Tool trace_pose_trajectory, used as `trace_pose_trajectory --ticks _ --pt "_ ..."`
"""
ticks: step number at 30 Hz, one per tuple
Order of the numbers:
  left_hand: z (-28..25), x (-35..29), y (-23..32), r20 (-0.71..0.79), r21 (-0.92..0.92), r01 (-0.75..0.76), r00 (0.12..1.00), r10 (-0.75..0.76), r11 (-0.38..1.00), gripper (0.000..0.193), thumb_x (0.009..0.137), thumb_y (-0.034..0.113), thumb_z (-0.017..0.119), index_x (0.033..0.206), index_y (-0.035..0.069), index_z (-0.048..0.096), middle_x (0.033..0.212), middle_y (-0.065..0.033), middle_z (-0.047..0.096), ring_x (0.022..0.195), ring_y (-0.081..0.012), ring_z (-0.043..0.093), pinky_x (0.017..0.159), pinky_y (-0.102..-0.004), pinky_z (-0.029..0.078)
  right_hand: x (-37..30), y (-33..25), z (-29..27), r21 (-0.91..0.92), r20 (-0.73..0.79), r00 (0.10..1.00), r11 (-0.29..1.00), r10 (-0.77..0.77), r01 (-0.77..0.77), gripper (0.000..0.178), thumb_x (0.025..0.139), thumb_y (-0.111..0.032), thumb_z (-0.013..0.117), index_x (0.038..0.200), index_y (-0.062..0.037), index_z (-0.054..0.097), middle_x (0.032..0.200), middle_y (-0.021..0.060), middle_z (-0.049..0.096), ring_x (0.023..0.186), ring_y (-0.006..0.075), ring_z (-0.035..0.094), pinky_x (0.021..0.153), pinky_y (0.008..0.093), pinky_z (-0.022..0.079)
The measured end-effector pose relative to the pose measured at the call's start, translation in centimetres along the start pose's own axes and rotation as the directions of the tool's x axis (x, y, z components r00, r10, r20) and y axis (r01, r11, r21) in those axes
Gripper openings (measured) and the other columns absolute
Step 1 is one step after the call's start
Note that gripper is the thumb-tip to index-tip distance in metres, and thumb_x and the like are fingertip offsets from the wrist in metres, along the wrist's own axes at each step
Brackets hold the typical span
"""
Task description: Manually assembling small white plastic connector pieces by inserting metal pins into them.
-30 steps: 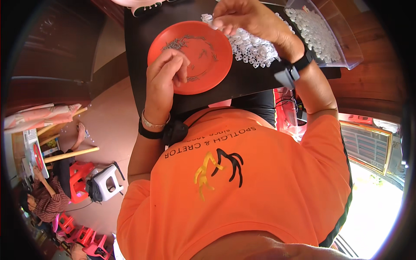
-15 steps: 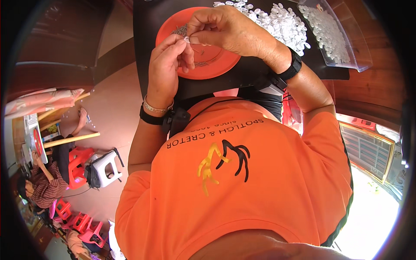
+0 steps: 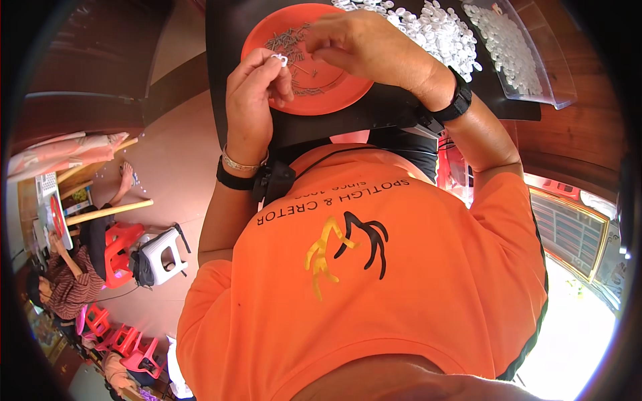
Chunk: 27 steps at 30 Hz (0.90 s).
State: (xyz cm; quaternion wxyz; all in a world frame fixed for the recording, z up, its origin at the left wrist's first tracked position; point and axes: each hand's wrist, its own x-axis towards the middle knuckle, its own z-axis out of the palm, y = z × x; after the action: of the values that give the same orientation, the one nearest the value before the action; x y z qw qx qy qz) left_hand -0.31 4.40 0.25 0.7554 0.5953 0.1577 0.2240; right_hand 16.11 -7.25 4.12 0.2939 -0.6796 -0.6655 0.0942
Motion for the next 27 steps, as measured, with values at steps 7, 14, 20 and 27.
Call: trace_pose_trajectory --ticks 7,14,20,27 --pt "-0.4 0.0 -0.1 0.016 0.028 0.003 1.000 -0.004 1.000 0.020 0.090 0.018 0.047 0.075 0.006 0.053 0.063 -0.0002 0.053 0.054 -0.0082 0.051 0.051 -0.0206 0.036 -1.5 1.4 1.8 -0.280 0.257 0.966 0.958 0.016 0.058 0.016 0.075 -0.014 0.068 0.087 -0.0047 0.063 0.084 0.0100 0.060 0.082 0.0304 0.060 0.071 0.0393 0.048" --pt "-0.7 -0.2 -0.3 -0.009 0.015 0.007 1.000 -0.007 1.000 0.018 0.089 0.017 0.047 0.075 0.006 0.053 0.063 -0.0004 0.053 0.053 -0.0084 0.050 0.050 -0.0209 0.035 -1.1 1.6 2.0 -0.258 0.315 0.949 0.960 -0.023 0.108 0.012 0.077 -0.010 0.062 0.088 -0.0043 0.063 0.083 0.0103 0.058 0.083 0.0292 0.060 0.071 0.0385 0.049" --pt "-0.8 -0.2 -0.2 -0.012 0.010 0.011 1.000 -0.011 1.000 0.018 0.089 0.017 0.047 0.077 0.006 0.053 0.064 -0.0005 0.053 0.054 -0.0084 0.050 0.050 -0.0208 0.035 -0.9 1.2 2.6 -0.502 0.397 0.912 0.809 -0.099 0.306 0.013 0.079 -0.005 0.053 0.089 -0.0019 0.061 0.083 0.0095 0.059 0.082 0.0262 0.061 0.070 0.0351 0.051" --pt "-0.5 -0.2 0.0 0.020 0.027 0.015 1.000 -0.015 1.000 0.018 0.089 0.017 0.048 0.077 0.006 0.054 0.064 0.0004 0.053 0.054 -0.0073 0.049 0.050 -0.0203 0.035 -0.5 1.9 2.2 -0.348 0.257 0.965 0.927 -0.050 0.140 0.014 0.077 -0.006 0.058 0.089 -0.0003 0.060 0.081 0.0125 0.062 0.076 0.0284 0.062 0.065 0.0373 0.050"
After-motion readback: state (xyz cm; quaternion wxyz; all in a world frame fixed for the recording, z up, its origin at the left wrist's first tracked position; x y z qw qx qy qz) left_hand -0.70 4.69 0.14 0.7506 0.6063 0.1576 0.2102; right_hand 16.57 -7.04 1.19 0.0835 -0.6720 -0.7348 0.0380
